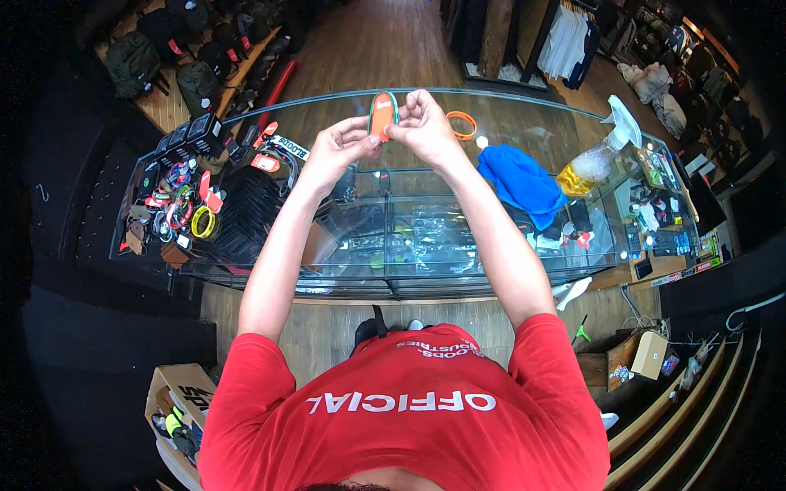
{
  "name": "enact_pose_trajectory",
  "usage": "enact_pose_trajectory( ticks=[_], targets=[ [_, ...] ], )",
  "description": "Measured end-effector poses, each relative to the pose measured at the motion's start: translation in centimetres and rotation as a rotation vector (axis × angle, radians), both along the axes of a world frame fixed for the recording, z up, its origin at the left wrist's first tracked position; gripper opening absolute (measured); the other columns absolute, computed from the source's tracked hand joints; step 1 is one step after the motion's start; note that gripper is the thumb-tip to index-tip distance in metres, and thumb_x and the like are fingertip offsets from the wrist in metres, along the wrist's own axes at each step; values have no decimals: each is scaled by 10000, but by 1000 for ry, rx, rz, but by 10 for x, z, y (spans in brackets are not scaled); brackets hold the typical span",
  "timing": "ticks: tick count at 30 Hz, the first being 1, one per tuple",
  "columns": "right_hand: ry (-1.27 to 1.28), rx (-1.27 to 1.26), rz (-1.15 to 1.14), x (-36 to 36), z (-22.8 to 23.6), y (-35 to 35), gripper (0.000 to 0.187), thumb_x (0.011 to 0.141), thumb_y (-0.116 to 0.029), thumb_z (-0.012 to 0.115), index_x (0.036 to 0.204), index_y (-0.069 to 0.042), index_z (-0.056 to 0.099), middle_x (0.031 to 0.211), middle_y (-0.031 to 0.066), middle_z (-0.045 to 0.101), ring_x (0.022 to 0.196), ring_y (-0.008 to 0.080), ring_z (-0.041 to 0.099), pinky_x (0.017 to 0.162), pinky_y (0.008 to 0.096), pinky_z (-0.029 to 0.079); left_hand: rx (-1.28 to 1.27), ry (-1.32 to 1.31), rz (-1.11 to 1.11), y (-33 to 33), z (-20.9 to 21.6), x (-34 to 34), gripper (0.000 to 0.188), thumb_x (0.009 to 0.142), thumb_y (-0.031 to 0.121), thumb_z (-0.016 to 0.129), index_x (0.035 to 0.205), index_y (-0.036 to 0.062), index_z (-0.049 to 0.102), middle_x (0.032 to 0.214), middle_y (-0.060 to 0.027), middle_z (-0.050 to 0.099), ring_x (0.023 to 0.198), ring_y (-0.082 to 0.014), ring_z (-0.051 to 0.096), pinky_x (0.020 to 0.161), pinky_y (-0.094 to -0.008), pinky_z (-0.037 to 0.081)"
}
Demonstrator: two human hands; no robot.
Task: The person is cleaning and inspecting small merchandise items like patches and accessories on a glass counter using a cloth.
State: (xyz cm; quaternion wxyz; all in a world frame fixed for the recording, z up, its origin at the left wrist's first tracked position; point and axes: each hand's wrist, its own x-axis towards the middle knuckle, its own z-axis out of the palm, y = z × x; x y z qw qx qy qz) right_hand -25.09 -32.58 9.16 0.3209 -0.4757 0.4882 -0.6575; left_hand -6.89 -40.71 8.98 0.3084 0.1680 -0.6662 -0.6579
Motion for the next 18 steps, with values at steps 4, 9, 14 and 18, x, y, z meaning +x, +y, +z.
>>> enact_pose_trajectory(
  ticks=[4,9,14,18],
  targets=[
    [14,41,49,-6,6,4,380,802,63,726,1025,-91,459,975,12,632,856,86,654,762,222,530,-14,60,50,-5,4,0,399,957,136,670,1317,-10,581,1058,-98,706,924,-122,672,775,-261,557],
    [-2,92,96,1,9,10,326,831,36,714,1068,-62,512,999,40,657,882,113,668,791,249,541,-11,109,13,-2,5,2,408,970,122,646,1350,4,555,1028,-80,704,871,-108,663,742,-244,543],
    [53,100,35,7,13,12,338,843,5,717,1149,-5,573,957,86,678,911,142,680,799,271,561,21,121,-38,-1,7,5,568,934,92,685,1443,20,444,1057,-113,683,934,-149,680,763,-274,577],
    [137,145,37,4,11,13,303,887,-29,697,1174,-3,605,1026,74,689,920,121,662,823,269,540,84,129,-103,4,10,6,752,900,66,715,1526,54,300,1171,-148,637,988,-190,678,805,-319,592]
  ],
)
